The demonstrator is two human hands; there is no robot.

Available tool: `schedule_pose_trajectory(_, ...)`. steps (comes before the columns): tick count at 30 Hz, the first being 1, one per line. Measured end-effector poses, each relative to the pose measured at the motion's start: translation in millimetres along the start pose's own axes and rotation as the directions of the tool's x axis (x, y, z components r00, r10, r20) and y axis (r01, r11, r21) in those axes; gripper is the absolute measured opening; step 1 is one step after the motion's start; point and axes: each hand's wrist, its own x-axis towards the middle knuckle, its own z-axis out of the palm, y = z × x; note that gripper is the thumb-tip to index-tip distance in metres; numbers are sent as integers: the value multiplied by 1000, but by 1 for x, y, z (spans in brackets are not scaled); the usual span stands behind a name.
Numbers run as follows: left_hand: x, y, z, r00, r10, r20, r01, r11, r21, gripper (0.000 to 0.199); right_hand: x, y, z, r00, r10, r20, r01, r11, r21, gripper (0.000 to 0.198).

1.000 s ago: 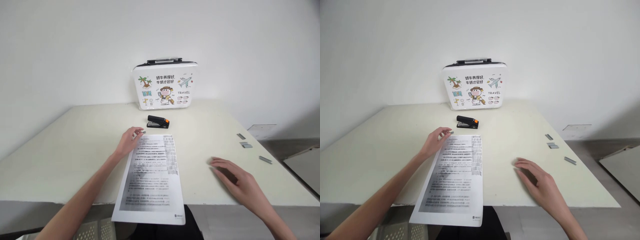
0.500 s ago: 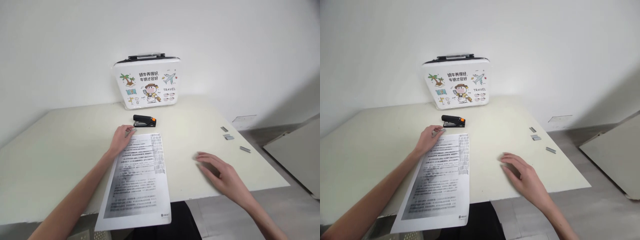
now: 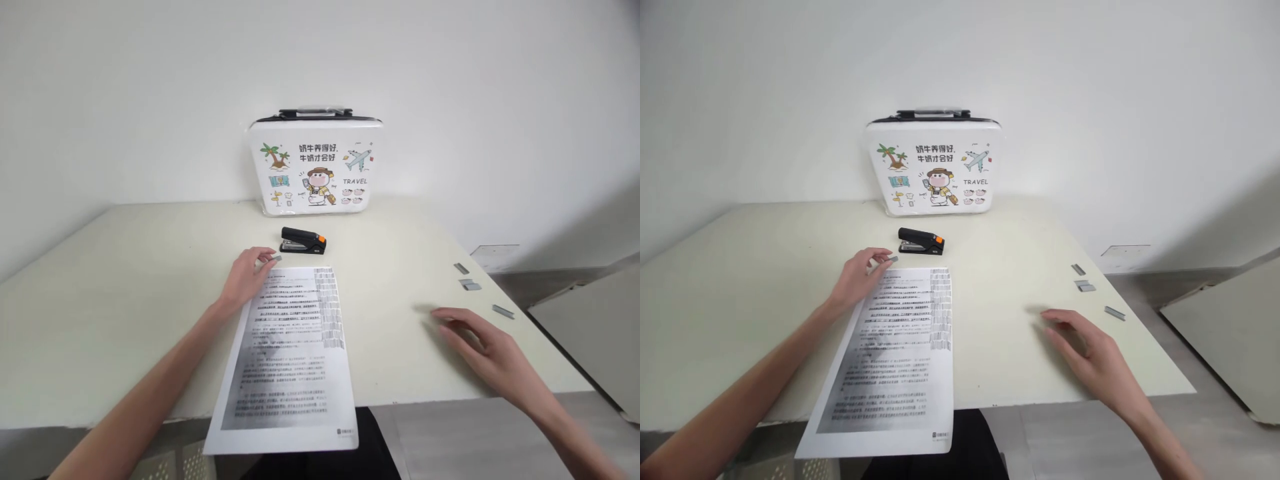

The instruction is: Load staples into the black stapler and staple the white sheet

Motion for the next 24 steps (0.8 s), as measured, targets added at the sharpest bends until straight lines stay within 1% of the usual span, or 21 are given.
schedule_pose_trajectory(3, -12, 10, -5, 998, -3, 60, 6, 999, -44, 33, 29, -15, 15, 993, 41, 108, -48, 997, 64, 36)
schedule_pose_trajectory(6, -25, 20, -6, 992, 25, 126, -15, 997, -78, 30, 74, -41, 47, 992, -14, 122, -4, 989, 148, 33)
schedule_pose_trajectory(8, -37, 29, -5, 987, 49, 152, -35, 995, -91, 27, 105, -60, 76, 988, -87, 130, 59, 978, 202, 29)
schedule_pose_trajectory(10, -52, 39, -6, 983, 76, 168, -58, 992, -115, 25, 132, -78, 109, 975, -195, 103, 169, 961, 218, 28)
schedule_pose_trajectory(12, -69, 50, -8, 973, 128, 189, -102, 984, -145, 23, 155, -95, 139, 951, -303, 58, 291, 943, 159, 36)
schedule_pose_trajectory(13, -77, 56, -10, 965, 159, 210, -128, 979, -157, 21, 165, -102, 152, 945, -326, 30, 320, 940, 114, 41)
schedule_pose_trajectory(14, -86, 62, -12, 954, 188, 235, -152, 975, -163, 20, 174, -109, 163, 943, -334, 10, 332, 941, 69, 45)
schedule_pose_trajectory(16, -102, 72, -16, 933, 221, 283, -180, 970, -166, 18, 187, -119, 183, 948, -319, 10, 319, 948, 3, 52)
schedule_pose_trajectory(18, -116, 81, -19, 931, 206, 300, -160, 972, -171, 18, 195, -124, 199, 955, -295, 27, 296, 955, -14, 54)
schedule_pose_trajectory(21, -135, 93, -22, 944, 159, 290, -102, 974, -204, 15, 201, -121, 217, 964, -266, 25, 266, 964, 14, 49)
schedule_pose_trajectory(24, -152, 100, -23, 937, 146, 318, -73, 970, -232, 15, 203, -110, 224, 971, -240, 15, 239, 969, 58, 43)
